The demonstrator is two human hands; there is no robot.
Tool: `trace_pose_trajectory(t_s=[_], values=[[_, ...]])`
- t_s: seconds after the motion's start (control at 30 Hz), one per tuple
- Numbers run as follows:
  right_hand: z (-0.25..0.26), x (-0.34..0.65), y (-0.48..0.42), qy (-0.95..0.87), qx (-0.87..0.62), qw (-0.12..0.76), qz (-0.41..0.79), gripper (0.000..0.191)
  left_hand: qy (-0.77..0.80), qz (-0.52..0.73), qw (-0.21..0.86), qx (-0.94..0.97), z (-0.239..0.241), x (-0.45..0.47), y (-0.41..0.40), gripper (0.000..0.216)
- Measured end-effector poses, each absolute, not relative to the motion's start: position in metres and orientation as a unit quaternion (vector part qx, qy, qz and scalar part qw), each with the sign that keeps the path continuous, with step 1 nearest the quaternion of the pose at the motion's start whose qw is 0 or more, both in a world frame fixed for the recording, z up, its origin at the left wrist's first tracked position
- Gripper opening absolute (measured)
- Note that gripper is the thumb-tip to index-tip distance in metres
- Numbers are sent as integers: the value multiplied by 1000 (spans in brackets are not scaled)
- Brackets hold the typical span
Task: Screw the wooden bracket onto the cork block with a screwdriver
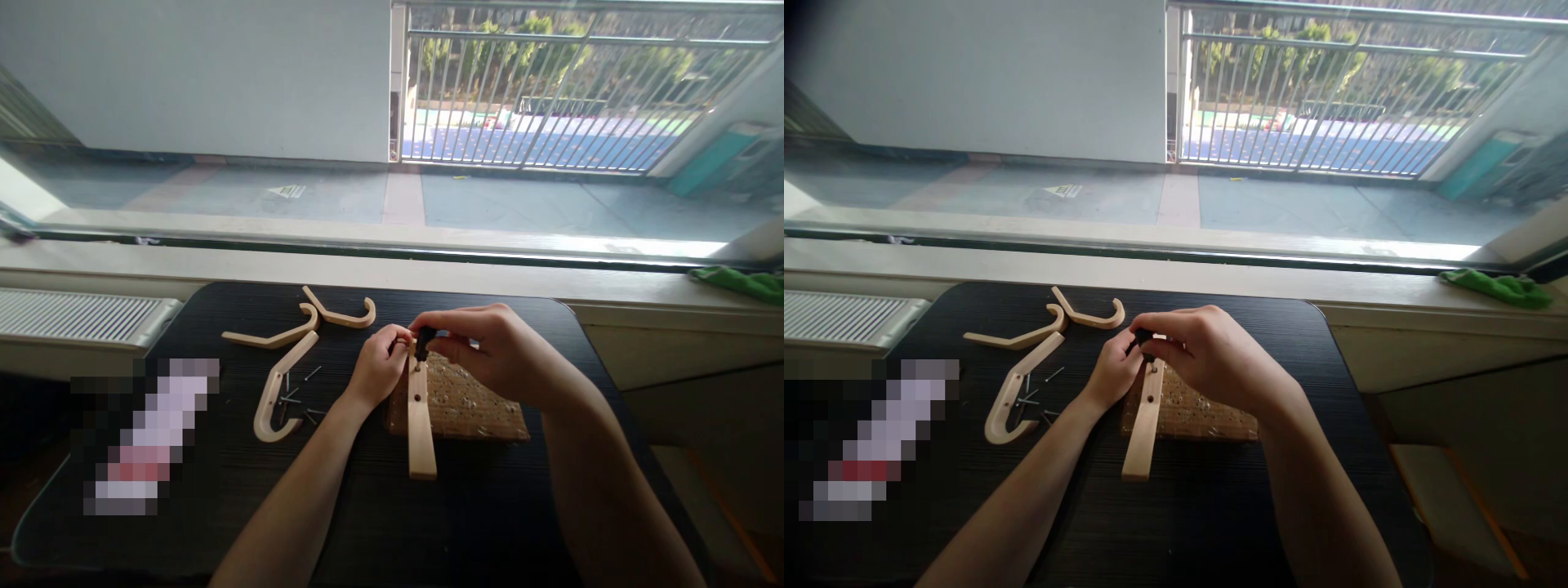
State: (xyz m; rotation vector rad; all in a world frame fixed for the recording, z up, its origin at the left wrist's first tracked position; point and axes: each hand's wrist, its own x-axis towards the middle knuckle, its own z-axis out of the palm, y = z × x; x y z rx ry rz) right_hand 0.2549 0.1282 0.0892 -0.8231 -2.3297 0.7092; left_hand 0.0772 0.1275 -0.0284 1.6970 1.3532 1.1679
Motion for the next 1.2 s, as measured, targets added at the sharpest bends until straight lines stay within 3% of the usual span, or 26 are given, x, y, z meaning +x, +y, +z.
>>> trace_pose_trajectory(t_s=[0.6,1.2], values=[[97,252,119,-884,-379,222,159,16,534,426,323,655,-25,78,126,15],[142,238,117,-929,-370,-8,10,22,529,428,314,663,-26,78,128,16]])
